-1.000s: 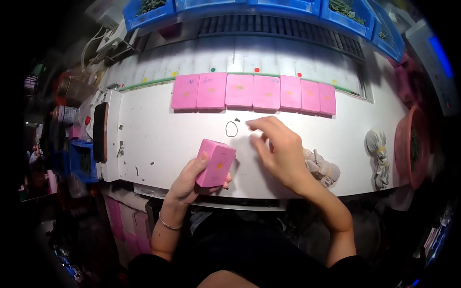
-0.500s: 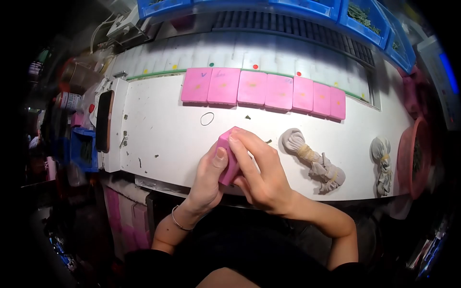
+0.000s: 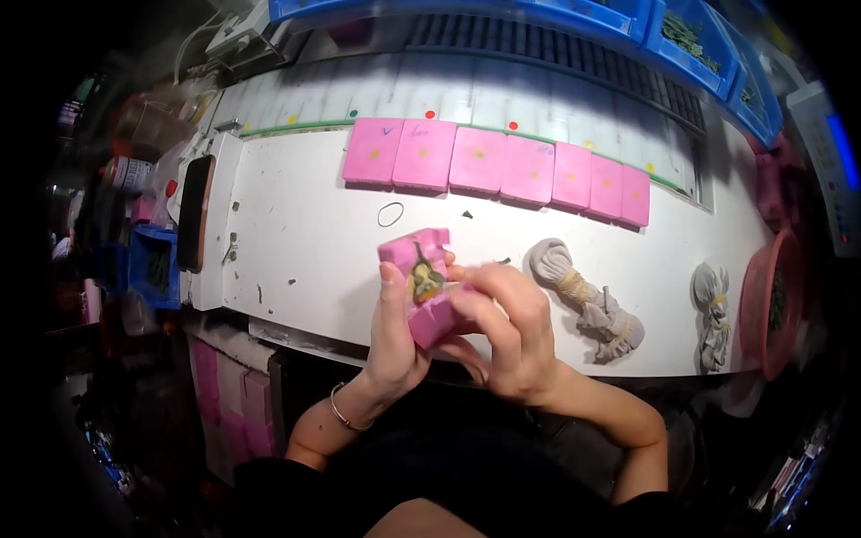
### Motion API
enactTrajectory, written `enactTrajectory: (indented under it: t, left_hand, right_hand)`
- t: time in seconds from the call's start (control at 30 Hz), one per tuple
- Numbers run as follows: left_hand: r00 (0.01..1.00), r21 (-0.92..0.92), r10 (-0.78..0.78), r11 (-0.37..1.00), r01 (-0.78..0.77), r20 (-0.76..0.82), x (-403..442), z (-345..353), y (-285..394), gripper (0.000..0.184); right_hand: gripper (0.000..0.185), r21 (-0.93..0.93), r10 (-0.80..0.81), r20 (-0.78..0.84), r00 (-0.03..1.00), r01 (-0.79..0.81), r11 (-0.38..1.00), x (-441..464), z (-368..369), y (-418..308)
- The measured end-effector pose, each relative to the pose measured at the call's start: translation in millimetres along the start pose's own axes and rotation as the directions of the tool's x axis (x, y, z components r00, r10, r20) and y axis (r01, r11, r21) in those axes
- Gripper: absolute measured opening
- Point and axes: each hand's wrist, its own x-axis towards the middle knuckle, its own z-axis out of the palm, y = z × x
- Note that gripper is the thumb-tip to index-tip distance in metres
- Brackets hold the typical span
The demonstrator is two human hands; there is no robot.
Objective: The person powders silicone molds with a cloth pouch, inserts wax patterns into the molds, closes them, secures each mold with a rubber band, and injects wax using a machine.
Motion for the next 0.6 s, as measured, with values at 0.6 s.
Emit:
enactTrajectory:
  t: [0.6]
  left_hand:
    - [0.990,-0.191,-0.138,0.971,0.141,0.025,21.3,-21.7,16.1,0.067]
  right_hand:
    - [0.015,0.371,-0.004,0.200,0.980,-0.072,0.926,35.3,-16.7,-19.6]
